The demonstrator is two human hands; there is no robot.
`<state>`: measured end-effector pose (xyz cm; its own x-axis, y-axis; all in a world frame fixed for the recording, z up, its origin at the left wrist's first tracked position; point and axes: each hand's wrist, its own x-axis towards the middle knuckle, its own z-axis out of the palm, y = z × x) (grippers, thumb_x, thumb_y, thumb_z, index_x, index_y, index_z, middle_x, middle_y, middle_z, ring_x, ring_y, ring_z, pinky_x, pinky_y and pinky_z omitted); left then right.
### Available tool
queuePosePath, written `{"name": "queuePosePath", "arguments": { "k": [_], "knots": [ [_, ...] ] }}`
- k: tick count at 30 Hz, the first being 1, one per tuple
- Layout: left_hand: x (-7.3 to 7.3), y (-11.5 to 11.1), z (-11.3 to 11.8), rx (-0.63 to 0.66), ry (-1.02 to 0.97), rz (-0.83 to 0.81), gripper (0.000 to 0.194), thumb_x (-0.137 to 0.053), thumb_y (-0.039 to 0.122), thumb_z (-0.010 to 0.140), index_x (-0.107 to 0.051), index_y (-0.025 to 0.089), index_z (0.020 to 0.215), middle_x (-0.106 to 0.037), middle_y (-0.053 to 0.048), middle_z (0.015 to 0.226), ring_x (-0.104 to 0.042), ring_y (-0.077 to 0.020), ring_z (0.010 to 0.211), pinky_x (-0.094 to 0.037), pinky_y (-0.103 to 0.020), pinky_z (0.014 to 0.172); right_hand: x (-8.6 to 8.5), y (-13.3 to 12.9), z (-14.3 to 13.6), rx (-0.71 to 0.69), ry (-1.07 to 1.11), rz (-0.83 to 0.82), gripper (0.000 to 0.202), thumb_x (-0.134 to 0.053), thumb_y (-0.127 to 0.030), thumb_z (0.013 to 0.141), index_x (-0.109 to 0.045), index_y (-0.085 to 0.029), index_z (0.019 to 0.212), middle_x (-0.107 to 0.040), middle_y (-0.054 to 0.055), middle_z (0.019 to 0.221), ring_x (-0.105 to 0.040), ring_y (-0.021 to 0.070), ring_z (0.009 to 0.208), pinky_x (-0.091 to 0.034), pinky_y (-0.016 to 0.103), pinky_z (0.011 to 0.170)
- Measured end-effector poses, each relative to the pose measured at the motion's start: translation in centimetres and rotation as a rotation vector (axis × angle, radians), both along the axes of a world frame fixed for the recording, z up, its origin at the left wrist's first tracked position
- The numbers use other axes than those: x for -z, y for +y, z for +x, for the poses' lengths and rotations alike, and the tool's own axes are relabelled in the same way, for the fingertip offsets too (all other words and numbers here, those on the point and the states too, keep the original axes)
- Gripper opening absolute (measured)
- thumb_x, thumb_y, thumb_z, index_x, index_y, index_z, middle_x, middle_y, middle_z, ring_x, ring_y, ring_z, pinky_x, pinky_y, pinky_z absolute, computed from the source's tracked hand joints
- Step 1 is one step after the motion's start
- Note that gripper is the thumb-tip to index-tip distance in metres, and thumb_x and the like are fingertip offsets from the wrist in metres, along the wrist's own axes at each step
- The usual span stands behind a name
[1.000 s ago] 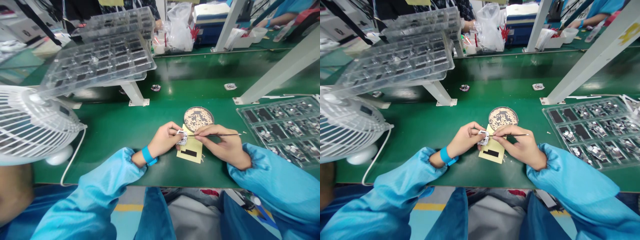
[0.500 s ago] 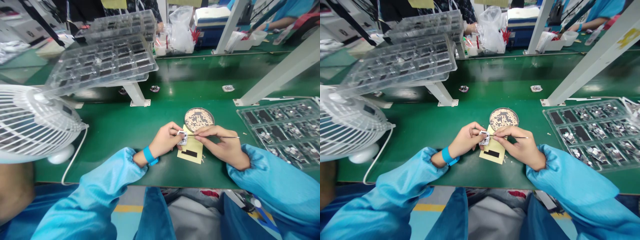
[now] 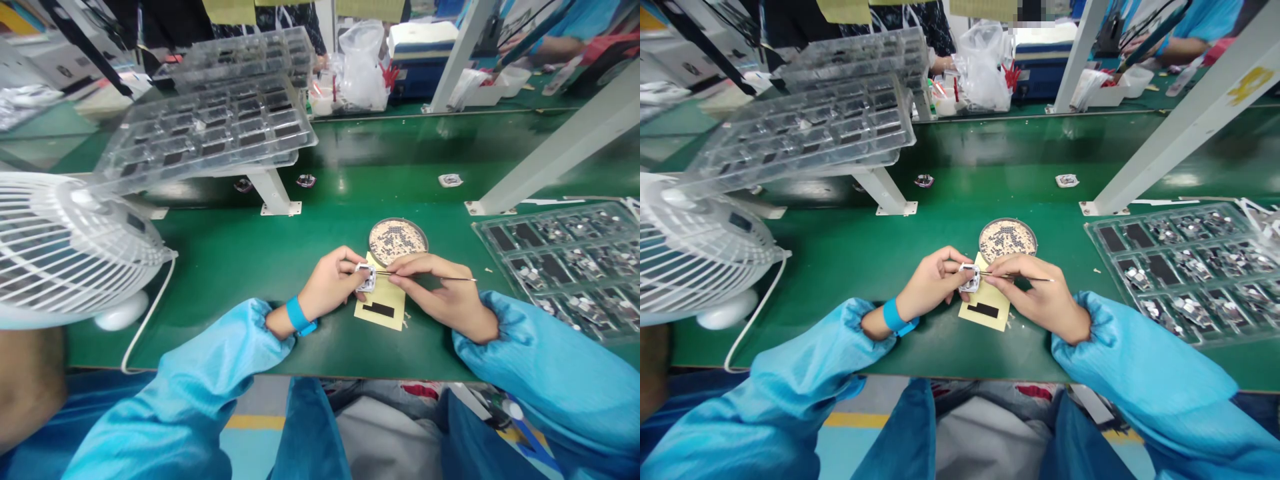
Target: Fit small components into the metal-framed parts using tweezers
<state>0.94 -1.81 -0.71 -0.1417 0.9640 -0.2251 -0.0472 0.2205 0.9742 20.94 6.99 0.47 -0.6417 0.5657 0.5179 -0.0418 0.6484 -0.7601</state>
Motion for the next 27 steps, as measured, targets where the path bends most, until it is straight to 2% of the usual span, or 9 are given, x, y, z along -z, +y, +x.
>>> {"name": "queuePosePath", "arguments": {
  "k": [10, 13, 17, 19, 21, 24, 27],
  "knots": [
    [-0.6, -0.4, 0.2, -0.039, -0.059, 0.055, 0.034, -0.075, 0.04, 0.083, -0.056, 0.016, 0.097, -0.074, -0.004, 0.078, -0.07, -0.0141, 0.056, -0.037, -0.014, 0.035, -0.3, 0.0, 0.1, 0.016, -0.024, -0.053, 0.016, -0.077, -0.015, 0.084, -0.068, -0.022, 0.095, -0.072, 0.004, 0.094, -0.071, 0.0202, 0.088, -0.058, 0.036, 0.083],
    [-0.8, -0.4, 0.1, -0.063, -0.063, 0.075, 0.034, -0.078, 0.04, 0.081, -0.061, 0.014, 0.096, -0.074, -0.005, 0.077, -0.066, -0.011, 0.053, -0.037, -0.015, 0.037, -0.4, 0.3, 0.1, -0.032, -0.022, -0.236, 0.013, -0.078, -0.018, 0.084, -0.067, -0.02, 0.09, -0.073, 0.005, 0.093, -0.072, 0.0201, 0.089, -0.059, 0.035, 0.08],
    [-1.0, -0.4, -0.1, -0.069, -0.055, 0.07, 0.038, -0.078, 0.043, 0.08, -0.064, 0.013, 0.098, -0.074, -0.006, 0.075, -0.065, -0.012, 0.052, -0.034, -0.016, 0.036, -0.3, 1.4, 0.3, -0.276, -0.043, -0.598, 0.017, -0.08, -0.023, 0.084, -0.063, -0.018, 0.084, -0.075, 0.007, 0.095, -0.073, 0.0198, 0.089, -0.061, 0.032, 0.076],
    [-1.1, -0.4, -0.3, -0.074, -0.054, 0.082, 0.04, -0.078, 0.045, 0.08, -0.065, 0.013, 0.1, -0.074, -0.006, 0.074, -0.066, -0.0132, 0.053, -0.034, -0.017, 0.036, -0.4, 1.8, 0.3, -0.348, -0.105, -0.695, 0.021, -0.082, -0.027, 0.082, -0.063, -0.017, 0.084, -0.075, 0.009, 0.094, -0.073, 0.0189, 0.083, -0.06, 0.029, 0.069],
    [-1.2, -0.4, -0.5, -0.092, -0.053, 0.095, 0.041, -0.079, 0.045, 0.078, -0.065, 0.013, 0.1, -0.075, -0.006, 0.075, -0.067, -0.0138, 0.054, -0.041, -0.018, 0.04, -0.8, 1.8, 0.3, -0.371, -0.158, -0.734, 0.027, -0.082, -0.035, 0.082, -0.063, -0.016, 0.086, -0.075, 0.009, 0.091, -0.072, 0.0175, 0.076, -0.059, 0.028, 0.064],
    [-1.5, -0.3, -0.9, -0.108, 0.008, 0.091, 0.04, -0.08, 0.043, 0.078, -0.067, 0.013, 0.1, -0.075, -0.005, 0.075, -0.065, -0.012, 0.052, -0.05, -0.021, 0.049, -2.0, 1.4, 0.6, -0.344, -0.114, -0.71, 0.041, -0.067, -0.055, 0.09, -0.059, -0.017, 0.079, -0.073, 0.01, 0.087, -0.07, 0.0177, 0.074, -0.059, 0.032, 0.068],
    [-1.7, -0.1, -1.1, -0.098, 0.086, 0.073, 0.039, -0.078, 0.043, 0.08, -0.068, 0.013, 0.103, -0.075, -0.004, 0.073, -0.062, -0.011, 0.047, -0.044, -0.02, 0.045, -3.7, 1.9, 2.4, -0.176, -0.021, -0.692, 0.056, -0.043, -0.069, 0.097, -0.05, -0.02, 0.07, -0.064, 0.003, 0.066, -0.064, 0.0163, 0.061, -0.056, 0.031, 0.061]
  ]
}}
